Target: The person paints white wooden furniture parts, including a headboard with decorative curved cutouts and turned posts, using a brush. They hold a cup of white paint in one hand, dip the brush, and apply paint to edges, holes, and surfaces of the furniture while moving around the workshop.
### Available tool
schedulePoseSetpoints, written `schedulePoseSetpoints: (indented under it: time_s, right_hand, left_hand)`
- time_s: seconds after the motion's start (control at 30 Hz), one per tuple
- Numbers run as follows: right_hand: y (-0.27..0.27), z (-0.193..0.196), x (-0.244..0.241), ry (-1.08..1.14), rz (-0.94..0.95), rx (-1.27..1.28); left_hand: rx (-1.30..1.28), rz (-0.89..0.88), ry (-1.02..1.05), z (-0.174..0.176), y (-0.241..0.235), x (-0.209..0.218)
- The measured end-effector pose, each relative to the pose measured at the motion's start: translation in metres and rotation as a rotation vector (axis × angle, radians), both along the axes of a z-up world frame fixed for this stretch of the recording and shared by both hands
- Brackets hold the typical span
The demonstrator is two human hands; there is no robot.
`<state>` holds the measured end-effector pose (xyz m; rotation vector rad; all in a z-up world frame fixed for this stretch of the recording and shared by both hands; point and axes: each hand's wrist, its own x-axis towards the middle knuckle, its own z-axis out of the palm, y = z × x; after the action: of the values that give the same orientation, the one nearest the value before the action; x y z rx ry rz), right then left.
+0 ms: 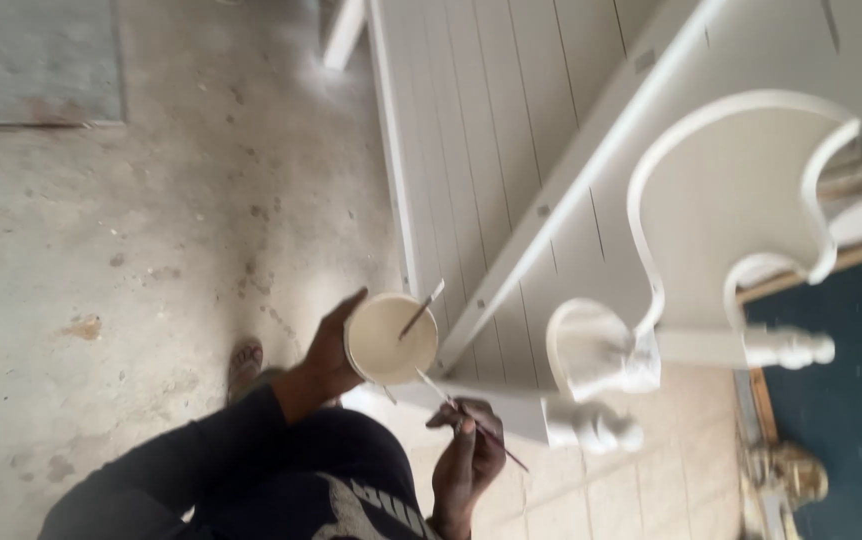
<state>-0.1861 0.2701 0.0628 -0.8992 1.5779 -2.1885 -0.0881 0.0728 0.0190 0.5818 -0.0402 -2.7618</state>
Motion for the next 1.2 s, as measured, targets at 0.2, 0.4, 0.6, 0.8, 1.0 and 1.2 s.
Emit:
schedulePoseSetpoints:
  time_s: [0.2,0.4,0.6,0.8,1.0,1.2]
  right_hand:
    - [0.037,0.002,-0.006,0.137,-0.002,0.015]
    - [0.052,0.012,-0.016,0.072,0.031,0.039]
    - [0.063,0.016,-0.019,0.094,0.002,0.057]
    - [0.076,0.004,-0.018,0.122,-0.048,0.083]
    - [0.079,0.000,-0.012,0.105,-0.066,0.089]
    - [0.071,0.013,-0.005,0.140,-0.016,0.120]
  left_hand:
    - [0.026,-0.093,-0.009,-0.008,0.031,-0.010]
    - [0.038,-0.135,0.017,-0.003,0.042,-0.028]
    - [-0.047,-0.178,-0.050,-0.011,0.050,-0.038]
    - [-0.101,-0.213,-0.046,-0.010,0.053,-0.043]
    - [-0.158,-0.290,0.010,0.008,0.050,-0.040]
    - [-0.201,-0.239,-0.074,0.001,0.046,-0.027]
